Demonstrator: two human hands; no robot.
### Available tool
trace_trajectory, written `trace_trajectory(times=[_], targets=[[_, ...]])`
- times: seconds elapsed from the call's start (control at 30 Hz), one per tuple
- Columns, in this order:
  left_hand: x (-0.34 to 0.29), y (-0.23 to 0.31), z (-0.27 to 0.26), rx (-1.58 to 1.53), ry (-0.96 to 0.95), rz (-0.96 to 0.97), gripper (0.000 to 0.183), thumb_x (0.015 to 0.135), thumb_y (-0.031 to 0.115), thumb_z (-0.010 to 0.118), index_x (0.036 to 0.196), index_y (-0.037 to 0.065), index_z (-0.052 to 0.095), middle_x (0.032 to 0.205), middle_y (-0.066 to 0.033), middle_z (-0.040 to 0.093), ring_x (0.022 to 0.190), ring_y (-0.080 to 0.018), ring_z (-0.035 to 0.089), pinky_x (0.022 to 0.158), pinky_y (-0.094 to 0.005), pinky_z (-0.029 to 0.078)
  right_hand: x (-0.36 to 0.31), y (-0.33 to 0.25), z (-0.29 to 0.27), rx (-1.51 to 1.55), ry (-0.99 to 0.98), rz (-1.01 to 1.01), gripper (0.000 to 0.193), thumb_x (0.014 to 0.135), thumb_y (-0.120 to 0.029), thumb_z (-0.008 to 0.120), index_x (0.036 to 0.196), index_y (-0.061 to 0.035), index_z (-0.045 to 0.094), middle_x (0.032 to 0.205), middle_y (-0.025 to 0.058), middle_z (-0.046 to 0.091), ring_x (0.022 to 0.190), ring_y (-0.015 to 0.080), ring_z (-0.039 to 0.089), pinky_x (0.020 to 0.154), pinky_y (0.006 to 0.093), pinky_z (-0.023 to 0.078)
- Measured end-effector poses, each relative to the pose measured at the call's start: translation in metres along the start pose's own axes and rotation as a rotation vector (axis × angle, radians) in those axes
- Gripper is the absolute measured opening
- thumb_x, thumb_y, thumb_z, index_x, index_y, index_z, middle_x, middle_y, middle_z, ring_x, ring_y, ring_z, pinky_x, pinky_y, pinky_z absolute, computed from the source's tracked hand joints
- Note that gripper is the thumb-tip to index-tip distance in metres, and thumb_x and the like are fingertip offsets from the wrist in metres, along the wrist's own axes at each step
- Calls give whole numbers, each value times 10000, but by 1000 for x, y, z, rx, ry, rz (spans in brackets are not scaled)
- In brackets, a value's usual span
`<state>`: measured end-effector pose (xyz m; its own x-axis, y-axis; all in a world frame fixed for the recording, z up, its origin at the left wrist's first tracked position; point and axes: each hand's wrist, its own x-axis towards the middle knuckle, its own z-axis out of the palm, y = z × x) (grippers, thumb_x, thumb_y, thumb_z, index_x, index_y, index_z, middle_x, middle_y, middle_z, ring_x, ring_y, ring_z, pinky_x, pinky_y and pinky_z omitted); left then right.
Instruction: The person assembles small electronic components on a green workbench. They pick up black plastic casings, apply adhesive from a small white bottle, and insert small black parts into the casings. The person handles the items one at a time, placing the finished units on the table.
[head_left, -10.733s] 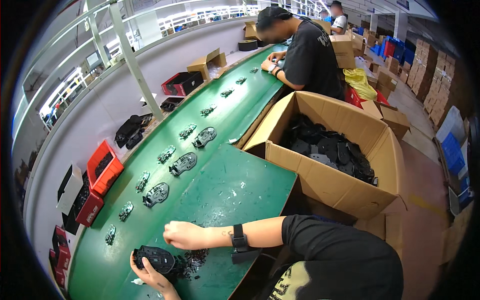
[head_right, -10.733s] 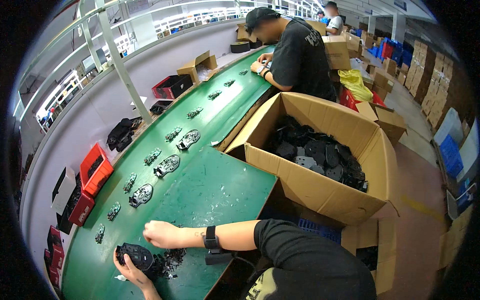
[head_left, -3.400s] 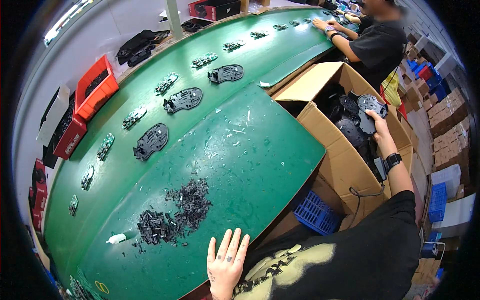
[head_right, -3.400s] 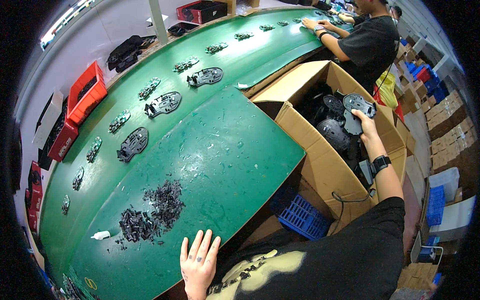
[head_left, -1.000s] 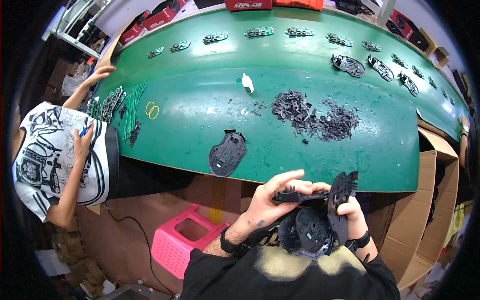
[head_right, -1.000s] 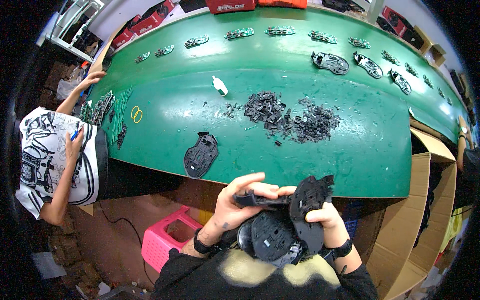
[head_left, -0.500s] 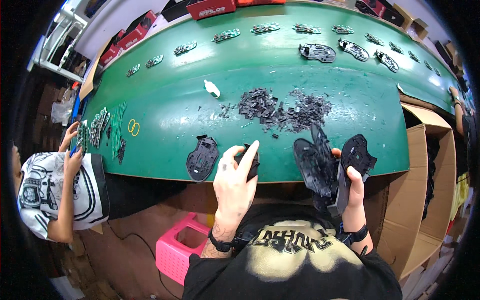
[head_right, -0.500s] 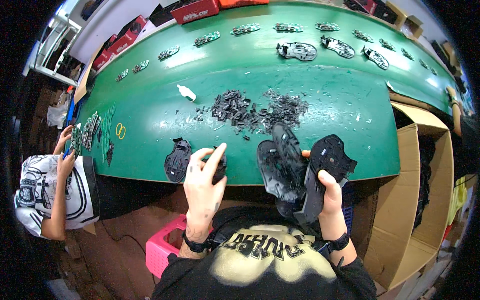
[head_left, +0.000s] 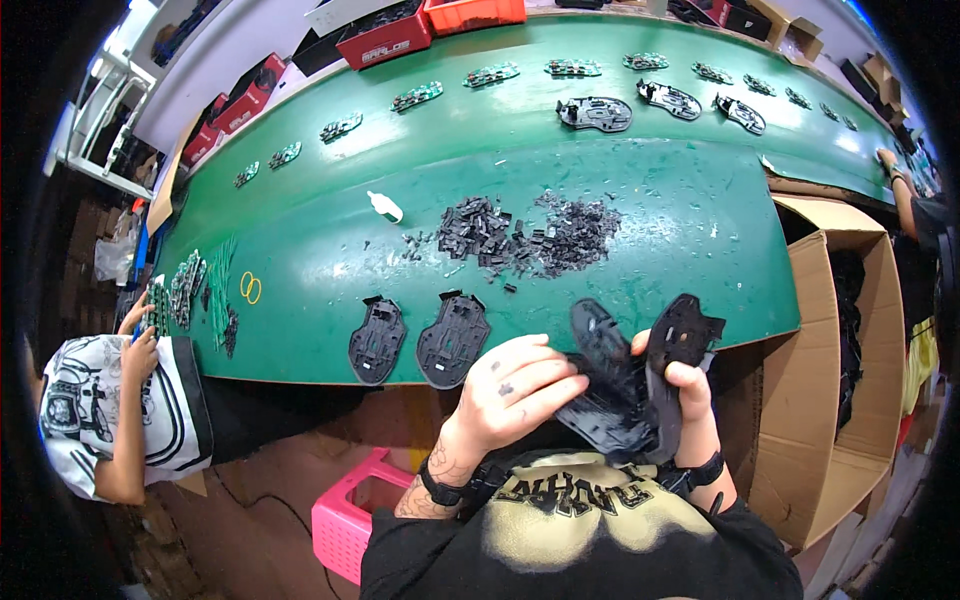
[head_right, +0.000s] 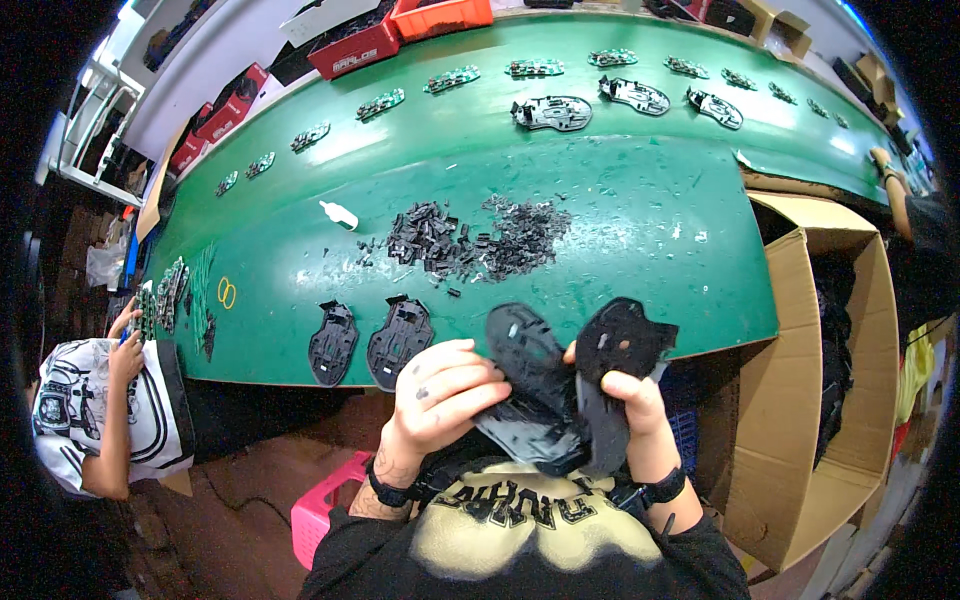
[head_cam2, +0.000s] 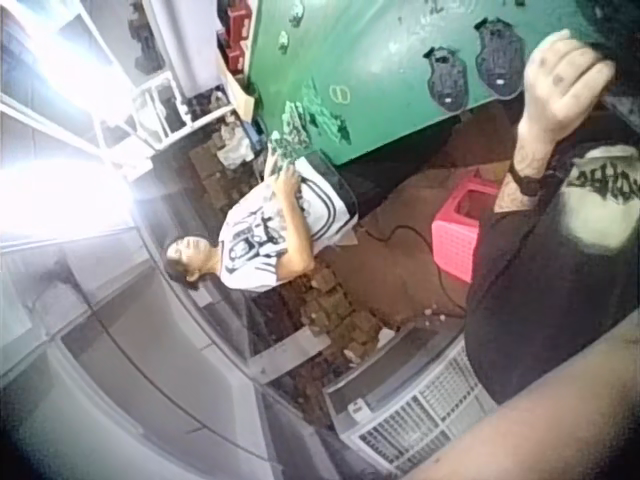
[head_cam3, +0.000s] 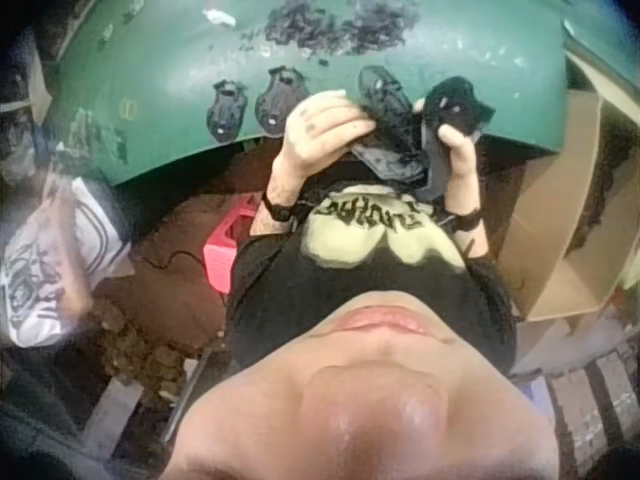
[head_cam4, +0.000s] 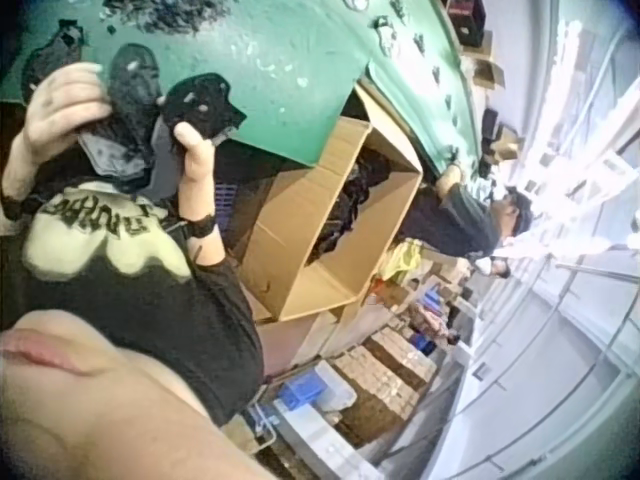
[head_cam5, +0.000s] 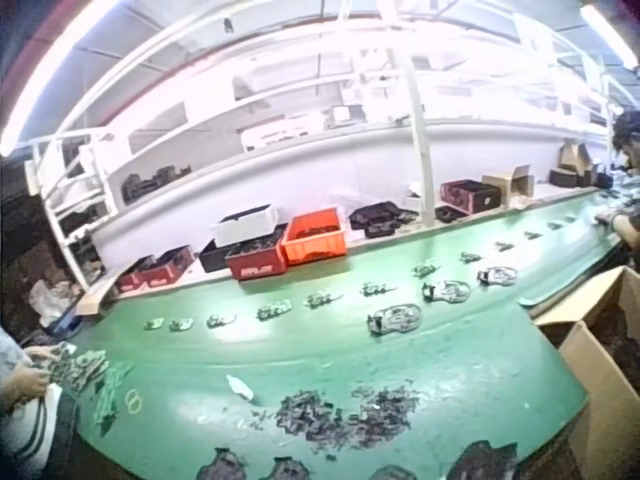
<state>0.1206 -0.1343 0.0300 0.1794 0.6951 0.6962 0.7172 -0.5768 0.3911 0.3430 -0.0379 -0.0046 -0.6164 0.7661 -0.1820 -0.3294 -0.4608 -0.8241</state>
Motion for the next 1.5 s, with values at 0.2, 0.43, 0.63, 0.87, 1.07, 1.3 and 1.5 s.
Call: trace_trajectory(times=[0.2, 0.43, 0.63, 0.87, 1.07, 1.3, 1.5], targets=[[-4, 18, -19, 99, 144, 55, 460, 462, 151, 631, 904, 183, 755, 832, 13, 482, 689, -173, 511, 603, -302, 472, 6, -30, -44, -112, 198, -210, 438, 699, -290, 683, 1008, -8, 552, 909, 65, 569, 822, 151, 558, 737, 277, 465], [-13, 4, 11, 410, -164, -428, 479, 641, 12, 659, 1115, 81, 653, 983, -66, 547, 780, -232, 550, 676, -337, 463, 2, -44, -55, -190, 85, -61, 420, 602, -269, 739, 872, 20, 597, 828, 125, 613, 723, 191, 574, 659, 301, 461], [7, 12, -4, 441, -420, -512, 701, 613, 280, 806, 1227, 40, 568, 1344, -121, 472, 1068, -298, 522, 859, -407, 430, -3, -31, -75, -212, 63, -12, 458, 566, -273, 777, 870, 35, 628, 847, 132, 636, 734, 197, 600, 651, 300, 475], [38, 1, 31, -332, -116, 48, 369, 604, 85, 729, 970, 64, 685, 1028, -97, 666, 957, -282, 640, 845, -422, 496, -3, -38, -48, -14, -150, 91, 564, 553, -271, 751, 962, 91, 611, 842, 148, 639, 751, 210, 610, 676, 296, 484], [60, 18, 40, -491, 42, 124, 118, 627, 90, 726, 741, 119, 725, 787, 6, 637, 749, -174, 643, 656, -301, 466, -19, -49, -58, 146, -125, 151, 601, 616, -264, 730, 1047, 124, 572, 787, 104, 649, 624, 154, 611, 589, 234, 488], [74, 20, 44, -430, 106, 82, 153, 582, 98, 740, 732, 128, 738, 724, 18, 533, 671, -160, 569, 625, -310, 431, -17, -61, -58, 210, 45, 141, 467, 777, -234, 653, 1133, 63, 593, 968, 95, 665, 843, 160, 639, 760, 296, 524], [66, 33, 33, -298, 223, 111, 291, 525, 88, 726, 811, 140, 753, 721, 10, 420, 649, -153, 486, 612, -307, 433, 4, -53, -112, 305, 153, -110, 339, 854, -233, 627, 1111, -13, 626, 1024, 67, 661, 909, 127, 615, 708, 268, 518]])
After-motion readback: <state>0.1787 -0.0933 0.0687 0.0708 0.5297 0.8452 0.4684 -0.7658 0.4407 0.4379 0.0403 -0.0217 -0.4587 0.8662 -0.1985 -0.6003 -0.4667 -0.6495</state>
